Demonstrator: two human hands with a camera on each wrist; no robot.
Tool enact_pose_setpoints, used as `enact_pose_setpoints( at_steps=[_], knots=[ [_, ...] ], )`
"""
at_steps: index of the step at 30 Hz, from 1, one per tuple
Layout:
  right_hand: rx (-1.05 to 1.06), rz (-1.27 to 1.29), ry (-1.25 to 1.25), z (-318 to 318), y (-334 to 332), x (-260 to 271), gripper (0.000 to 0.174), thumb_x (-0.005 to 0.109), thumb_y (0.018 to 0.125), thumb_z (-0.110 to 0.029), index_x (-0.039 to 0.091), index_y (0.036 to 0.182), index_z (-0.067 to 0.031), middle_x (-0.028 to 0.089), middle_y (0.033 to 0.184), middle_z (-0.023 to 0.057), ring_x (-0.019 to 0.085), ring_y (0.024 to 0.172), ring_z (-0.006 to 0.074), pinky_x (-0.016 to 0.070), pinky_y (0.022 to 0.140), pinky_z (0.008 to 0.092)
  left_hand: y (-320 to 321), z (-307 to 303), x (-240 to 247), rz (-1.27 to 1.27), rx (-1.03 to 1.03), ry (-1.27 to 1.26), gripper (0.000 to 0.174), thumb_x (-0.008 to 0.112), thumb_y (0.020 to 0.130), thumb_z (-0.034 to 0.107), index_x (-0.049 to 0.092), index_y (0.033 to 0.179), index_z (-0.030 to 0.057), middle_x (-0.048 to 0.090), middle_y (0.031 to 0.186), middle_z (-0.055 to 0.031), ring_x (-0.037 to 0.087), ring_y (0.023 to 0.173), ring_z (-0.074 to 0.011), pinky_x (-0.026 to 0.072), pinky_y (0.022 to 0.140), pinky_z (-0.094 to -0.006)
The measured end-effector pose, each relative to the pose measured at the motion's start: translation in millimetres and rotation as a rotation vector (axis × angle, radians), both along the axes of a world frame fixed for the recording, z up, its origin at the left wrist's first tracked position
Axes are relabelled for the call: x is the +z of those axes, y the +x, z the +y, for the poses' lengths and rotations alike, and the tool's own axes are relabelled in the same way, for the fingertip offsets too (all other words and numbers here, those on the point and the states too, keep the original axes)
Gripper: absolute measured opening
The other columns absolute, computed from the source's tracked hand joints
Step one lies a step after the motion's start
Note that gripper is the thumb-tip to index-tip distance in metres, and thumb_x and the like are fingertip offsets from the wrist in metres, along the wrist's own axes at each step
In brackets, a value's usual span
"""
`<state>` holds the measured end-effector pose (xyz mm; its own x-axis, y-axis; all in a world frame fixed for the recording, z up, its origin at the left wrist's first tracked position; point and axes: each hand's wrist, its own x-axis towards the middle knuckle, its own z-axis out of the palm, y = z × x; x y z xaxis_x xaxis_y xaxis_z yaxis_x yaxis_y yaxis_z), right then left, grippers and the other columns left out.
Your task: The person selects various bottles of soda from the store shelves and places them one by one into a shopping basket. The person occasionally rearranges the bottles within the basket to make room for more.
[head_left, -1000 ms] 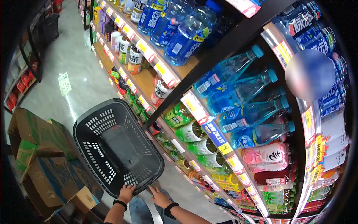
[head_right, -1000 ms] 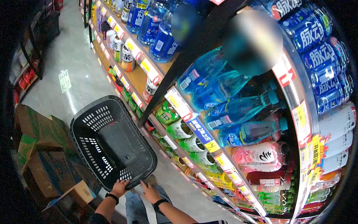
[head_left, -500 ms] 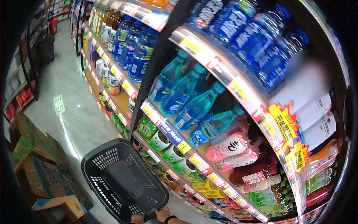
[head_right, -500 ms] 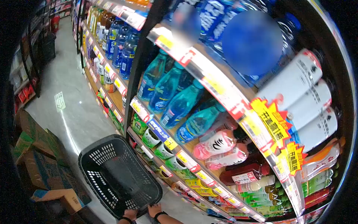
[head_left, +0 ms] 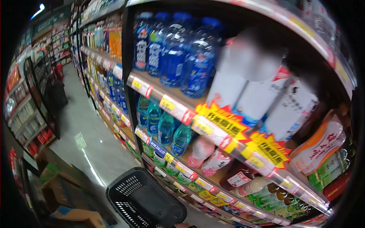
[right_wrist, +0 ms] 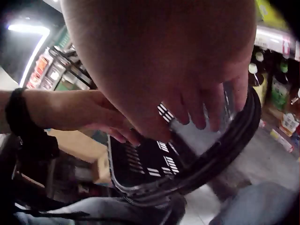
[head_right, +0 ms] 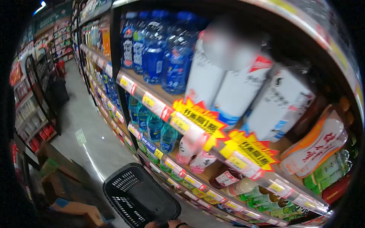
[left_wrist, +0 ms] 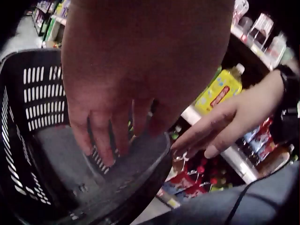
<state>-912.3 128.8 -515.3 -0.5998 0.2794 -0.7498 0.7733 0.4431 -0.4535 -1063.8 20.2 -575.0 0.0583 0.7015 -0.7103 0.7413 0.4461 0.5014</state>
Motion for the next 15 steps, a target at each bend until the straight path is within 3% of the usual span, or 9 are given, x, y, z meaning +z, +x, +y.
enact_pose_setpoints(
  at_steps=[2, 4, 6, 7, 8, 10, 13, 15],
  knots=[
    [0.006, 0.256, 0.033, -2, 17, -9, 0.027, 0.055, 0.08, -0.015, 0.067, 0.103, -0.0063, 0.063, 0.11, 0.0177, 0.061, 0.101, 0.0335, 0.048, 0.084, 0.0453, -12, 6, 26, 0.05, 0.165, 0.233, 0.031, 0.047, 0.091, 0.022, 0.058, 0.113, 0.004, 0.062, 0.107, -0.0184, 0.06, 0.097, -0.0342, 0.0477, 0.084, -0.0422],
    [0.111, 0.288, -0.028, 9, 41, -7, 0.04, 0.045, 0.091, -0.024, 0.051, 0.127, -0.009, 0.061, 0.113, 0.0195, 0.057, 0.105, 0.0366, 0.043, 0.09, 0.0464, -7, -10, 54, 0.081, 0.334, 0.443, 0.029, 0.047, 0.091, 0.025, 0.065, 0.104, 0.0062, 0.067, 0.096, -0.0159, 0.064, 0.088, -0.0338, 0.05, 0.079, -0.0393],
    [-0.001, 0.571, 0.044, 18, 72, 20, 0.033, 0.052, 0.087, -0.023, 0.057, 0.115, -0.0059, 0.065, 0.096, 0.0163, 0.062, 0.089, 0.0344, 0.0492, 0.074, 0.042, -10, -14, 116, 0.033, 0.431, 0.523, 0.032, 0.054, 0.083, 0.024, 0.062, 0.111, 0.01, 0.065, 0.099, -0.0173, 0.062, 0.09, -0.0365, 0.0499, 0.079, -0.0432],
    [-0.078, 0.58, 0.051, 27, 87, 50, 0.033, 0.053, 0.087, -0.023, 0.057, 0.116, -0.0072, 0.065, 0.096, 0.0158, 0.062, 0.089, 0.0342, 0.049, 0.074, 0.0423, -9, -17, 158, -0.024, 0.437, 0.549, 0.03, 0.052, 0.084, 0.02, 0.061, 0.109, 0.0081, 0.065, 0.101, -0.0174, 0.062, 0.089, -0.0359, 0.0505, 0.077, -0.0427],
    [-0.157, 0.586, 0.056, 30, 103, 89, 0.033, 0.054, 0.088, -0.023, 0.057, 0.117, -0.0085, 0.065, 0.097, 0.0154, 0.061, 0.089, 0.034, 0.0488, 0.074, 0.0426, -6, -21, 191, 0.075, 0.431, 0.558, 0.029, 0.055, 0.083, 0.018, 0.061, 0.109, 0.0058, 0.065, 0.101, -0.0161, 0.063, 0.088, -0.0345, 0.0507, 0.078, -0.0405],
    [-0.266, 0.566, 0.142, 39, 133, 162, 0.032, 0.054, 0.087, -0.022, 0.057, 0.117, -0.0104, 0.065, 0.096, 0.0151, 0.061, 0.088, 0.0342, 0.049, 0.073, 0.0421, -6, -42, 231, -0.03, 0.522, 0.63, 0.028, 0.057, 0.082, 0.004, 0.061, 0.11, 0.0038, 0.067, 0.096, -0.0163, 0.066, 0.088, -0.0275, 0.0515, 0.075, -0.0358],
    [-0.335, 0.608, 0.392, 42, 188, 212, 0.031, 0.056, 0.086, -0.02, 0.059, 0.114, -0.01, 0.064, 0.094, 0.0162, 0.061, 0.087, 0.0339, 0.0494, 0.072, 0.0415, -2, -70, 315, 0.007, 0.53, 0.596, 0.029, 0.057, 0.081, 0.001, 0.061, 0.111, 0.0029, 0.067, 0.095, -0.0159, 0.066, 0.087, -0.0254, 0.0511, 0.074, -0.0341],
    [-0.374, 0.633, 0.583, 25, 221, 249, 0.03, 0.057, 0.084, -0.018, 0.059, 0.113, -0.0093, 0.064, 0.093, 0.0164, 0.061, 0.087, 0.0346, 0.0495, 0.073, 0.0425, -3, -92, 342, -0.021, 0.569, 0.603, 0.029, 0.057, 0.083, 0.003, 0.06, 0.112, 0.0012, 0.068, 0.095, -0.0137, 0.066, 0.083, -0.0222, 0.05, 0.074, -0.032]
  ],
)
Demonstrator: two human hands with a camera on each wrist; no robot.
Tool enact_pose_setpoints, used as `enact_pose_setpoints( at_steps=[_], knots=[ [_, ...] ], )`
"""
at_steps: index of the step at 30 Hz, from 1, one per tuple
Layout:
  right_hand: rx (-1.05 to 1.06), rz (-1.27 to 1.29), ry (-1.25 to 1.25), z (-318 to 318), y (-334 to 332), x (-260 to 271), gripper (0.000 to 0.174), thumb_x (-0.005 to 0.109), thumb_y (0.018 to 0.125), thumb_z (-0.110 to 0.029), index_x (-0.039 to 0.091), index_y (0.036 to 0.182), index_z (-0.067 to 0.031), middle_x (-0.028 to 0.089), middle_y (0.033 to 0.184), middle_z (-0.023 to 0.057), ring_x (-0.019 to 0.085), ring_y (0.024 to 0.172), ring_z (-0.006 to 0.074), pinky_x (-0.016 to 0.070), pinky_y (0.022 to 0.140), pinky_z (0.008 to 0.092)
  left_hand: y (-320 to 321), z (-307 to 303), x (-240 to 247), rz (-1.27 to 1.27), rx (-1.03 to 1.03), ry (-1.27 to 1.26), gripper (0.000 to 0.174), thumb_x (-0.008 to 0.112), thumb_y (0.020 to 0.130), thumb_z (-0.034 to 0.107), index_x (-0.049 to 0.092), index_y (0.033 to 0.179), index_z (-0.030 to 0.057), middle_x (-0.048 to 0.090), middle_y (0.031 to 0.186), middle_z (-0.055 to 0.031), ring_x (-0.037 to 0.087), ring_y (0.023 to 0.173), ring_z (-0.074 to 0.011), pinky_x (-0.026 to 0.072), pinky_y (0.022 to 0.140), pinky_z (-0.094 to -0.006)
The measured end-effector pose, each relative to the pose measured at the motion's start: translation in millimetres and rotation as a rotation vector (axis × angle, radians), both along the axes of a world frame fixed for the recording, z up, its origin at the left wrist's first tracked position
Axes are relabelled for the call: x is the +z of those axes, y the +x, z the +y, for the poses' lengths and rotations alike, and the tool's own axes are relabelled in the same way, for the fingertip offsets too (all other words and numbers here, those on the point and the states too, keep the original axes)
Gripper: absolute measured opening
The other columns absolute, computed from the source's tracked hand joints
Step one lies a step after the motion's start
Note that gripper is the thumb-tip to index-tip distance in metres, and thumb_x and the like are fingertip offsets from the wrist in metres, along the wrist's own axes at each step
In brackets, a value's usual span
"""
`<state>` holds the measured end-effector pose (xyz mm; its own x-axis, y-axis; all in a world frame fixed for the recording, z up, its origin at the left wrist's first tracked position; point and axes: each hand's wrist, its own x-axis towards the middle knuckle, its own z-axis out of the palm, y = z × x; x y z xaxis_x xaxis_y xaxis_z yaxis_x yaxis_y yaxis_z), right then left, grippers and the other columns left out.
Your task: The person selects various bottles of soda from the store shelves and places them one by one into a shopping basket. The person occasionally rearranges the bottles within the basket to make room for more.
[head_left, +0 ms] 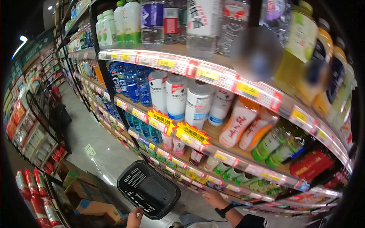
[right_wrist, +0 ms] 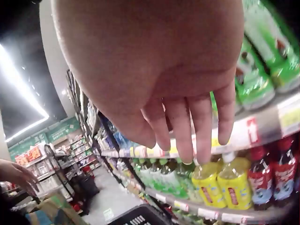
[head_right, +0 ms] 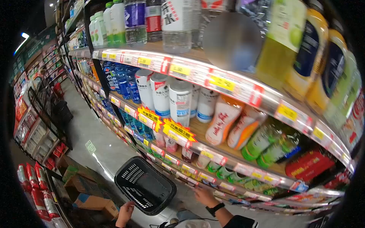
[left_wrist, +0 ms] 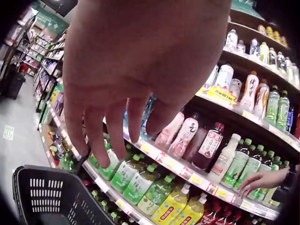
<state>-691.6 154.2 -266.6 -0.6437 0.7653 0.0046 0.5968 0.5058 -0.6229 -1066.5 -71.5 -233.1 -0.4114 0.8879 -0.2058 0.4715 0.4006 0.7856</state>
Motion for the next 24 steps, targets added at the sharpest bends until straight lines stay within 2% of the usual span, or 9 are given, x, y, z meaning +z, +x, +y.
enact_pose_setpoints(
  at_steps=[2, 4, 6, 9, 13, 16, 18, 22, 24],
  knots=[
    [-0.115, -0.087, -0.05, -25, 27, 44, 0.029, 0.058, 0.085, -0.019, 0.06, 0.112, -0.0093, 0.065, 0.097, 0.0164, 0.06, 0.09, 0.0363, 0.0495, 0.076, 0.0441, 5, -11, 16, 0.019, 0.021, 0.028, 0.028, 0.057, 0.083, 0.003, 0.06, 0.112, 0.0007, 0.068, 0.096, -0.0134, 0.066, 0.082, -0.0218, 0.0494, 0.075, -0.0321],
    [-0.243, -0.007, -0.064, -56, 51, 60, 0.028, 0.058, 0.086, -0.02, 0.061, 0.111, -0.009, 0.064, 0.1, 0.0165, 0.06, 0.093, 0.036, 0.0493, 0.078, 0.0431, 24, -22, 31, 0.008, 0.058, 0.081, 0.028, 0.057, 0.083, 0.002, 0.061, 0.11, 0.0003, 0.068, 0.097, -0.0135, 0.066, 0.083, -0.0223, 0.049, 0.076, -0.0324],
    [-0.34, 0.043, -0.114, -88, 67, 79, 0.027, 0.059, 0.086, -0.019, 0.062, 0.11, -0.0082, 0.064, 0.106, 0.0161, 0.06, 0.098, 0.0349, 0.0488, 0.081, 0.0407, 52, -22, 70, 0.054, -0.043, 0.093, 0.027, 0.058, 0.083, 0.002, 0.061, 0.11, -0.0007, 0.067, 0.099, -0.0148, 0.065, 0.089, -0.0241, 0.0488, 0.08, -0.0324],
    [-0.414, 0.231, -0.043, -105, 73, 113, 0.026, 0.061, 0.084, -0.013, 0.061, 0.109, -0.005, 0.065, 0.101, 0.0156, 0.063, 0.092, 0.0326, 0.0497, 0.079, 0.0379, 83, -16, 94, -0.03, -0.136, 0.134, 0.026, 0.06, 0.084, 0.003, 0.06, 0.11, -0.001, 0.067, 0.1, -0.0151, 0.064, 0.092, -0.0245, 0.0489, 0.081, -0.0328],
    [-0.345, 0.349, 0.182, -73, 66, 175, 0.028, 0.062, 0.084, -0.011, 0.061, 0.111, -0.0051, 0.062, 0.111, 0.0154, 0.058, 0.104, 0.0349, 0.0458, 0.088, 0.0389, 120, 11, 132, -0.177, -0.223, 0.224, 0.029, 0.06, 0.085, 0.003, 0.059, 0.113, -0.0003, 0.064, 0.104, -0.0166, 0.063, 0.094, -0.0269, 0.048, 0.083, -0.0332],
    [-0.328, 0.449, 0.203, -42, 58, 224, 0.031, 0.063, 0.084, -0.01, 0.059, 0.114, -0.0049, 0.056, 0.121, 0.0145, 0.055, 0.111, 0.0333, 0.0432, 0.093, 0.0385, 135, 57, 180, 0.007, -0.425, 0.306, 0.031, 0.059, 0.084, 0.004, 0.058, 0.115, 0.0007, 0.062, 0.108, -0.0167, 0.06, 0.101, -0.0315, 0.0458, 0.088, -0.0347],
    [-0.262, 0.504, 0.212, -22, 54, 248, 0.036, 0.062, 0.085, -0.01, 0.055, 0.121, -0.0047, 0.051, 0.129, 0.015, 0.05, 0.118, 0.0319, 0.0402, 0.098, 0.0372, 153, 94, 224, 0.042, -0.51, 0.379, 0.032, 0.059, 0.085, 0.004, 0.057, 0.116, 0.0004, 0.06, 0.115, -0.0145, 0.057, 0.109, -0.028, 0.0434, 0.093, -0.0336],
    [-0.178, 0.613, 0.279, 20, 35, 283, 0.052, 0.062, 0.085, -0.011, 0.043, 0.133, -0.0031, 0.037, 0.142, 0.0174, 0.038, 0.131, 0.0308, 0.0327, 0.105, 0.0361, 176, 170, 272, 0.098, -0.695, 0.453, 0.053, 0.058, 0.088, 0.007, 0.038, 0.137, 0.0038, 0.051, 0.129, -0.0108, 0.049, 0.12, -0.0218, 0.0397, 0.098, -0.0336],
    [-0.184, 0.66, 0.337, 34, 28, 300, 0.058, 0.061, 0.085, -0.011, 0.037, 0.137, -0.0016, 0.032, 0.144, 0.0194, 0.033, 0.134, 0.0325, 0.0301, 0.107, 0.0374, 189, 213, 273, -0.106, -0.698, 0.529, 0.061, 0.059, 0.088, 0.006, 0.03, 0.142, 0.0063, 0.049, 0.131, -0.0106, 0.048, 0.121, -0.0212, 0.0385, 0.1, -0.0356]
  ],
)
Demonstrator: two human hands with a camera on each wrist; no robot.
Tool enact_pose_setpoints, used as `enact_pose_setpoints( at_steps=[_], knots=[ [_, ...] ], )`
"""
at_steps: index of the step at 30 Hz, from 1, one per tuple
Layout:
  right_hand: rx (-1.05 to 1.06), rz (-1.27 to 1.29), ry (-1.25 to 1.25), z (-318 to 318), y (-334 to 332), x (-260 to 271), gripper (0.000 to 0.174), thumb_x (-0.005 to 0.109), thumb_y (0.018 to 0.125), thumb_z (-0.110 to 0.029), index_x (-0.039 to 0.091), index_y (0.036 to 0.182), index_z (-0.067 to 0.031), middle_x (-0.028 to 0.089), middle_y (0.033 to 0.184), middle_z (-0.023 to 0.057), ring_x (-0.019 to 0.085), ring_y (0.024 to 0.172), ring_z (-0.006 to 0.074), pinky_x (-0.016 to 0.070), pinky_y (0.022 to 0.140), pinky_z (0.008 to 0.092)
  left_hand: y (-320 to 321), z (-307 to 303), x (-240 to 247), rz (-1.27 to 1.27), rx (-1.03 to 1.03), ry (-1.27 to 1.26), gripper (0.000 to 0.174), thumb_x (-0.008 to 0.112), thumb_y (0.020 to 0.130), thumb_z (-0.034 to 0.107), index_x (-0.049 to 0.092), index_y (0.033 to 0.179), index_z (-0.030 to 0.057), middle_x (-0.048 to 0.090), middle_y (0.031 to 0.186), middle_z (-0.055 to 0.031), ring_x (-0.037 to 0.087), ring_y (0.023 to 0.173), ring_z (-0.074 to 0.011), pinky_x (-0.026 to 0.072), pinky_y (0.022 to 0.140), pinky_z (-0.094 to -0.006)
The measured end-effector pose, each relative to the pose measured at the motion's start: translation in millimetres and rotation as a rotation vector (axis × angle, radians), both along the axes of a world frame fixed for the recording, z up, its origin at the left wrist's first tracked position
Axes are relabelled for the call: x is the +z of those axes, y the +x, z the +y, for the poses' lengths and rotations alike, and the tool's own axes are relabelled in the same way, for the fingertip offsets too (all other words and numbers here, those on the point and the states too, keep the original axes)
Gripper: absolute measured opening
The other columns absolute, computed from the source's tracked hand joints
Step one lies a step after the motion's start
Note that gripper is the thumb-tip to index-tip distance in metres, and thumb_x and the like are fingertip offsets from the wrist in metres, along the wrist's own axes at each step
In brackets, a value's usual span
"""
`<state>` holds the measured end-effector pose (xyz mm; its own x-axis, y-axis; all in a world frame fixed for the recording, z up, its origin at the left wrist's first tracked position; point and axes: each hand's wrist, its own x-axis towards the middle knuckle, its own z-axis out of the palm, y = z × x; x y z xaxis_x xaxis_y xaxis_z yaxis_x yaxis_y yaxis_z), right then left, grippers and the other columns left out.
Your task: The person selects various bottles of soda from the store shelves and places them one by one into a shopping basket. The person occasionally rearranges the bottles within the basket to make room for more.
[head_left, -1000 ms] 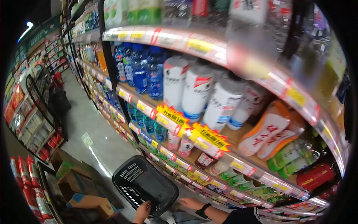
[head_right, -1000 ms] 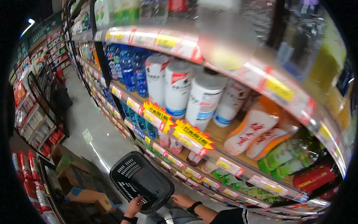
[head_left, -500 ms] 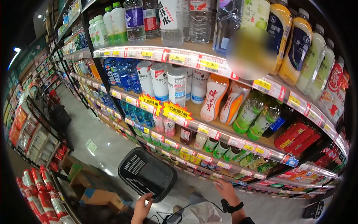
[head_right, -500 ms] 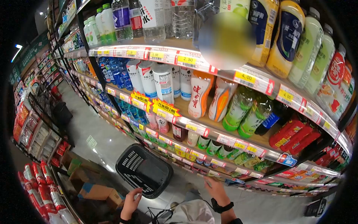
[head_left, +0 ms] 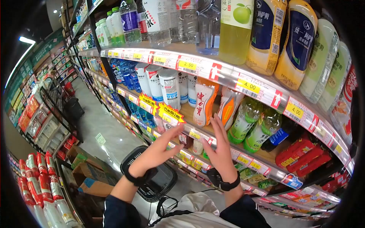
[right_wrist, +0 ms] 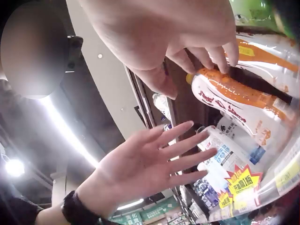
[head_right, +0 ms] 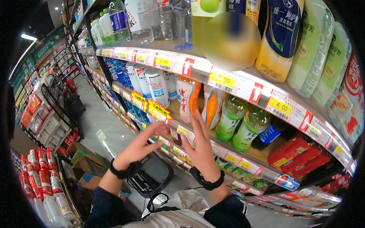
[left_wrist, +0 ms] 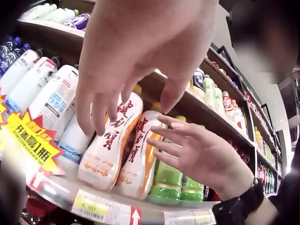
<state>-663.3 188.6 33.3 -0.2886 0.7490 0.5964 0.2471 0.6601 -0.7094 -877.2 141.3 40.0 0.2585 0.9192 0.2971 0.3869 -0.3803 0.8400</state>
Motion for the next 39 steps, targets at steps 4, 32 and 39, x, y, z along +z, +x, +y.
enact_pose_setpoints(
  at_steps=[4, 32, 39],
  knots=[
    [-0.007, 0.08, 0.062, 24, -3, 3, 0.065, 0.061, 0.084, -0.01, 0.03, 0.141, -0.0009, 0.026, 0.147, 0.0231, 0.027, 0.136, 0.0363, 0.0252, 0.109, 0.0409, 33, 54, 21, -0.118, 0.117, 0.096, 0.063, 0.06, 0.087, 0.005, 0.029, 0.142, 0.0077, 0.047, 0.133, -0.0102, 0.047, 0.122, -0.0217, 0.0394, 0.099, -0.0359],
    [-0.196, 0.131, 0.239, 6, 54, -41, 0.059, 0.063, 0.076, -0.005, 0.04, 0.13, 0.0049, 0.028, 0.14, 0.0344, 0.031, 0.129, 0.0495, 0.0268, 0.105, 0.0529, 131, 60, 32, 0.04, 0.08, 0.517, 0.058, 0.066, 0.075, 0.002, 0.043, 0.128, -0.0006, 0.047, 0.13, -0.0199, 0.044, 0.123, -0.0364, 0.0348, 0.102, -0.0418],
    [-0.245, 0.004, 0.064, -3, 64, -45, 0.07, 0.064, 0.077, -0.004, 0.03, 0.137, 0.0063, 0.014, 0.145, 0.0356, 0.017, 0.135, 0.0509, 0.0223, 0.107, 0.0509, 167, 87, 49, 0.095, 0.13, 0.617, 0.057, 0.069, 0.077, 0.008, 0.043, 0.127, -0.002, 0.047, 0.124, -0.0246, 0.045, 0.114, -0.0444, 0.0379, 0.096, -0.0434]
  ],
)
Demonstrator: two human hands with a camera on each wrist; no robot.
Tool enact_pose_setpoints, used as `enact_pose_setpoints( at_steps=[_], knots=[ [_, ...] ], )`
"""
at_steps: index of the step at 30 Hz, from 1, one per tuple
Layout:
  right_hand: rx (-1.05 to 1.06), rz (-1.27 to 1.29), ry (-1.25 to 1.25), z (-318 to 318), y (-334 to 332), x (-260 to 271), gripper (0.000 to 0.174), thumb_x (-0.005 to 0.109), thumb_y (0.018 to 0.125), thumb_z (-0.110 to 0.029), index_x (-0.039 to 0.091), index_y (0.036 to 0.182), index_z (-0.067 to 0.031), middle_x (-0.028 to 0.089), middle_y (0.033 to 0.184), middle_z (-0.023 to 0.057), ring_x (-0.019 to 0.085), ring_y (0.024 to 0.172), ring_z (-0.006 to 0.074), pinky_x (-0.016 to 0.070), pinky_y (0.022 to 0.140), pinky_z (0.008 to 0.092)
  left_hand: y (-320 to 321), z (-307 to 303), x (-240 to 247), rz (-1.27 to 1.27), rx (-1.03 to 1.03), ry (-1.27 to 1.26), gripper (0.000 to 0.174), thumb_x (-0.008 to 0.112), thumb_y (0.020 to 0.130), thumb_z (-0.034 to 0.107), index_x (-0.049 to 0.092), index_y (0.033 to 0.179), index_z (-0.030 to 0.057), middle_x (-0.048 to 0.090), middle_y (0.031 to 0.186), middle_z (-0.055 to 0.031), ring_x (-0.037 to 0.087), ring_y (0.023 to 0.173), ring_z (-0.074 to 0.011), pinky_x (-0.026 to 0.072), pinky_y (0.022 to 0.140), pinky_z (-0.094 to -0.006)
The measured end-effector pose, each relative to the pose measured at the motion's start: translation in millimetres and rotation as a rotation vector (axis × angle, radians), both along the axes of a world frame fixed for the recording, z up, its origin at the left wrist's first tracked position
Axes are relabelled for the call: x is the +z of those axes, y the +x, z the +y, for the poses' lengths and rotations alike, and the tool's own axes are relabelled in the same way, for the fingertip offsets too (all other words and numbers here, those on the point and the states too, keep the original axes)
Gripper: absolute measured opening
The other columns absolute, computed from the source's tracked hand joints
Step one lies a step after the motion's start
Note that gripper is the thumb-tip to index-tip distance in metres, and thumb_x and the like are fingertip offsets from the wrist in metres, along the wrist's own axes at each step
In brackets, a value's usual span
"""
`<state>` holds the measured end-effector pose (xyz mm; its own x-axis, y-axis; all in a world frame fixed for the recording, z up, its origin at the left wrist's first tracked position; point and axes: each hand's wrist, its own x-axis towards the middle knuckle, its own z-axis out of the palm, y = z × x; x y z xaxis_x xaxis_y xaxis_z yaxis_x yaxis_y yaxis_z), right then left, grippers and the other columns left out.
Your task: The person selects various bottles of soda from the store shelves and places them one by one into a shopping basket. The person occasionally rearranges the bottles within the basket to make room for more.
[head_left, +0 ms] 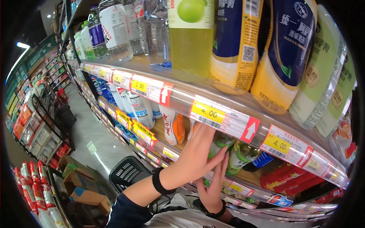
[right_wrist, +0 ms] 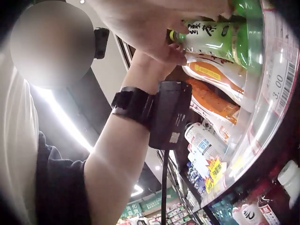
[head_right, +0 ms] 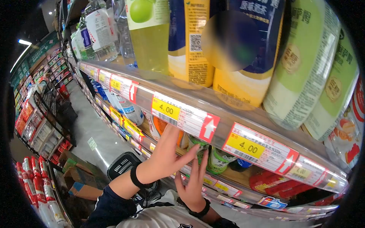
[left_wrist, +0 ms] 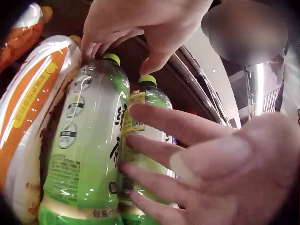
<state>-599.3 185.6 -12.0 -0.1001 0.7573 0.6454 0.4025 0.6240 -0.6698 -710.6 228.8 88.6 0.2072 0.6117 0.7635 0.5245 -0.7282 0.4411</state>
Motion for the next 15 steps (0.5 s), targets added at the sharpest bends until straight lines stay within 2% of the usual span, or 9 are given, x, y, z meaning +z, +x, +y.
enact_pose_setpoints(
  at_steps=[1, 2, 3, 9, 12, 15],
  knots=[
    [0.009, 0.003, -0.023, -1, 1, -1, 0.07, 0.063, 0.077, -0.002, 0.028, 0.138, 0.0062, 0.01, 0.146, 0.0358, 0.012, 0.137, 0.0507, 0.0217, 0.107, 0.0498, 4, 3, 5, 0.009, -0.041, -0.025, 0.055, 0.069, 0.077, 0.009, 0.044, 0.125, -0.0018, 0.048, 0.122, -0.0245, 0.046, 0.112, -0.0447, 0.0386, 0.095, -0.0435],
    [0.014, -0.001, -0.028, 0, 2, 0, 0.071, 0.063, 0.078, -0.002, 0.027, 0.138, 0.006, 0.009, 0.146, 0.036, 0.012, 0.136, 0.0508, 0.0216, 0.107, 0.05, 8, 5, 9, 0.019, -0.08, -0.047, 0.053, 0.069, 0.078, 0.011, 0.045, 0.124, -0.0017, 0.049, 0.12, -0.0245, 0.047, 0.11, -0.0449, 0.0392, 0.094, -0.0437],
    [0.022, -0.003, -0.032, 2, 3, 2, 0.072, 0.063, 0.078, -0.002, 0.026, 0.139, 0.0059, 0.009, 0.146, 0.0362, 0.012, 0.136, 0.0509, 0.0214, 0.107, 0.0501, 13, 9, 9, 0.02, -0.049, -0.001, 0.048, 0.07, 0.078, 0.013, 0.048, 0.119, -0.0005, 0.05, 0.117, -0.0236, 0.048, 0.106, -0.0445, 0.0403, 0.09, -0.045],
    [0.018, 0.006, 0.005, 10, 1, -3, 0.077, 0.063, 0.078, -0.003, 0.02, 0.141, 0.0051, 0.008, 0.145, 0.0369, 0.012, 0.136, 0.0518, 0.0208, 0.107, 0.0517, 20, 17, -1, 0.086, 0.077, -0.012, 0.048, 0.071, 0.077, 0.014, 0.049, 0.118, 0.0012, 0.053, 0.112, -0.0228, 0.049, 0.103, -0.0448, 0.041, 0.088, -0.0465],
    [-0.003, 0.005, 0.02, 10, -1, -3, 0.078, 0.064, 0.078, -0.004, 0.02, 0.141, 0.0056, 0.009, 0.145, 0.0371, 0.013, 0.135, 0.0527, 0.0208, 0.107, 0.053, 15, 18, 2, 0.085, 0.036, 0.104, 0.048, 0.069, 0.078, 0.013, 0.048, 0.118, -0.0023, 0.051, 0.107, -0.025, 0.051, 0.097, -0.0427, 0.0452, 0.078, -0.0453],
    [-0.016, 0.007, 0.04, 8, -3, -7, 0.079, 0.065, 0.077, -0.005, 0.019, 0.14, 0.0063, 0.011, 0.144, 0.0373, 0.014, 0.134, 0.0537, 0.0207, 0.107, 0.0544, 14, 10, 5, 0.041, 0.016, 0.072, 0.052, 0.07, 0.078, 0.013, 0.046, 0.122, -0.0022, 0.049, 0.111, -0.0259, 0.05, 0.099, -0.0445, 0.044, 0.082, -0.0458]
  ],
)
